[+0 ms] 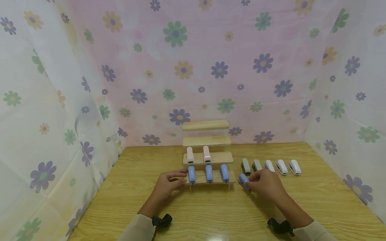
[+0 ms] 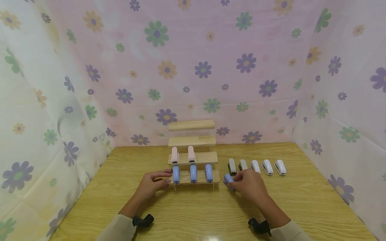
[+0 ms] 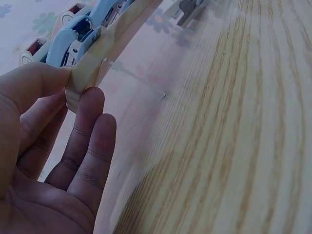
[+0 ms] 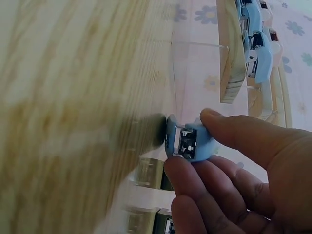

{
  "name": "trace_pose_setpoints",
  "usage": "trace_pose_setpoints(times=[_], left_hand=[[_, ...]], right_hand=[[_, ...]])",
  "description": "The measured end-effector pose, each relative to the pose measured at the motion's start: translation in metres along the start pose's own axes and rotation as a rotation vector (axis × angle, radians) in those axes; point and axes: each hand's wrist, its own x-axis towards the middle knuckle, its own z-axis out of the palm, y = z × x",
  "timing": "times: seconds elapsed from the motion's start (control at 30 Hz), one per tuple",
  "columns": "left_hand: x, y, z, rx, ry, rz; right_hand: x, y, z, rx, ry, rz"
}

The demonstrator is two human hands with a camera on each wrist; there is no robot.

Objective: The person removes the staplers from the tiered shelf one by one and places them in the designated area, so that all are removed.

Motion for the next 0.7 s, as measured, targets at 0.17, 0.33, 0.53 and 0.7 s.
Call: trace_pose_setpoints(times=[0.17,0.33,0.53,0.7], left_hand=[[-0.0002,-0.0004,-0.0008,0.024,0.005,-0.003],[-0.0014,0.0010,-0.0011,0.032,0.004,-0.008],[-0.0009,0.0031,-0.0001,-0.022,-0.002,-0.011],[-0.0005,0.0032,0.0005,-0.005,0.002,-0.009]], right_hand=[[-0.0003,0.0007,0.0030,0.045,-0.028,0.016],[0.0003,0.0006,0.0062,0.052,-0.028,0.013],[0.0004,-0.0023,0.0054,0.022,-0.029,0.005],[0.0004,-0.0021,0.0058,0.024,-0.028,0.008]])
